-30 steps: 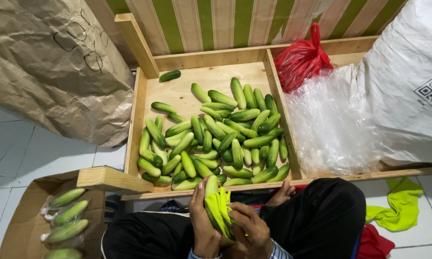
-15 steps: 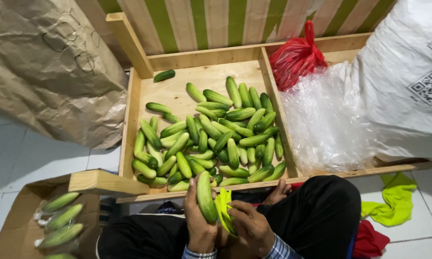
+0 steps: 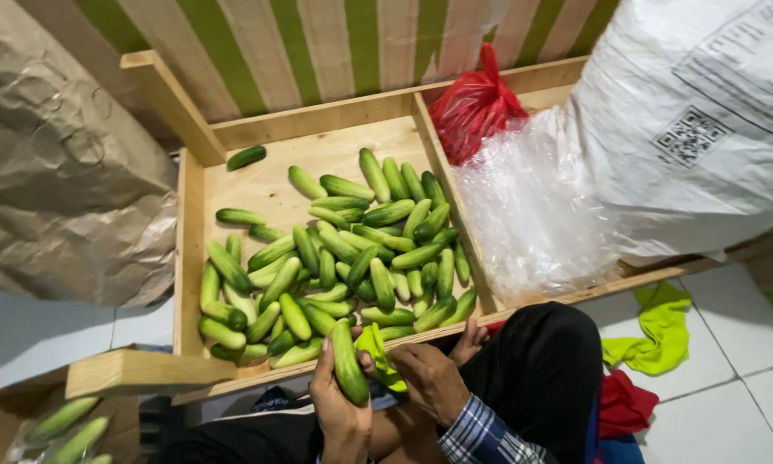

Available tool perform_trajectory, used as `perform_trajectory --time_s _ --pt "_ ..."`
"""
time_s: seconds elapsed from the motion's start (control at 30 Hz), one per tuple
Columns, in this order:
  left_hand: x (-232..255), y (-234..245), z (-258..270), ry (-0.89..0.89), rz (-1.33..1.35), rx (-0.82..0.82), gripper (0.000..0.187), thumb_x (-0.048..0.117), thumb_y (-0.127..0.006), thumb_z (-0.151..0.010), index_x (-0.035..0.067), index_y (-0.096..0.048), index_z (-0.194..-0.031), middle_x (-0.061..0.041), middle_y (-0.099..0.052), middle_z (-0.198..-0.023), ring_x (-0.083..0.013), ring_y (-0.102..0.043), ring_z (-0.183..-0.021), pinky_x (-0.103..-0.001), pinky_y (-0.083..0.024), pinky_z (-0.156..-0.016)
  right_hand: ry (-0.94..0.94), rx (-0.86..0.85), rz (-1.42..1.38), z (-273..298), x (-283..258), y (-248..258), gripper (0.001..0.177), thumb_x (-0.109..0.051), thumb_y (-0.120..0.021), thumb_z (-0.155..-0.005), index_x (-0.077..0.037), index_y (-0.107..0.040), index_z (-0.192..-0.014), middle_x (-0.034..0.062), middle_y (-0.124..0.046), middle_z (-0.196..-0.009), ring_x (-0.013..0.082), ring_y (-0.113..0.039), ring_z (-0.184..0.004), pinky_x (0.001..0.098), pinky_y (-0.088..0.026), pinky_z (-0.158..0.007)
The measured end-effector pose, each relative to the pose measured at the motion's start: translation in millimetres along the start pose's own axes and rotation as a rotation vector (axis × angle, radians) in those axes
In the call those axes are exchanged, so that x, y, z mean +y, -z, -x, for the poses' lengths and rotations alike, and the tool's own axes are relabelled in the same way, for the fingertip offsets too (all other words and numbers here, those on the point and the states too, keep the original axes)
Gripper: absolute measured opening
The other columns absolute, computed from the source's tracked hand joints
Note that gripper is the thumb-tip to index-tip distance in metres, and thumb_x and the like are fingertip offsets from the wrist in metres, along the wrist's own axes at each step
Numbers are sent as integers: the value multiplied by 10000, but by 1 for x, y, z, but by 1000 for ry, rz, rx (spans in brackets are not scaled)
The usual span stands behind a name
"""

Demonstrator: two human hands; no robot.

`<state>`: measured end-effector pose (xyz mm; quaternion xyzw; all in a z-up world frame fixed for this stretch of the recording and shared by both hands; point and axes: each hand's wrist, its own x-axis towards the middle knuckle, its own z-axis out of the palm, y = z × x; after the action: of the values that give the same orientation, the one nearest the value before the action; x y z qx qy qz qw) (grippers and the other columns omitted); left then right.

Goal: Packing cucumbers into small plastic bags and placing them into a cardboard box for distribution.

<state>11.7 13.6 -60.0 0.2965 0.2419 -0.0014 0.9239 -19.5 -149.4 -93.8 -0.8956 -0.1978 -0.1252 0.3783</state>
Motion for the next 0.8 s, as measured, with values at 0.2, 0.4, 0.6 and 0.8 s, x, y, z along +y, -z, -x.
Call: perform_trajectory --time_s 0.2,0.4,0.6,0.8 --pt "-21 -25 -8 80 64 -55 377 264 -572 -999 -68 -612 -1173 -202 -645 -887 -224 -562 -585 -298 -437 -538 -120 146 229 -31 25 41 242 -95 -621 -922 -117 -687 -1154 143 -747 -914 335 -720 -709 462 -523 -624" --pt "-56 -93 -29 135 -187 -86 368 35 -747 -834 73 -551 -1143 -107 -681 -900 -141 -600 -602 -228 -471 -576 -484 97 491 -76 115 98 204 -262 -583 -1006 -151 -730 -1092 79 -707 -887 253 -682 -616 432 -618 -534" --pt "-81 -184 -43 201 -324 -346 496 83 -795 -819 -16 -521 -1221 -206 -745 -1027 -240 -752 -702 -304 -594 -609 -701 44 651 -105 203 139 293 -425 -653 -917 -213 -733 -1103 90 -709 -966 347 -758 -923 491 -622 -813" --pt "-200 -178 -150 304 -430 -370 417 125 -832 -768 29 -608 -1107 -167 -738 -910 -289 -773 -695 -336 -645 -593 -822 -167 662 -105 256 116 387 -482 -693 -858 -219 -719 -1141 74 -691 -1033 338 -724 -1035 519 -554 -904"
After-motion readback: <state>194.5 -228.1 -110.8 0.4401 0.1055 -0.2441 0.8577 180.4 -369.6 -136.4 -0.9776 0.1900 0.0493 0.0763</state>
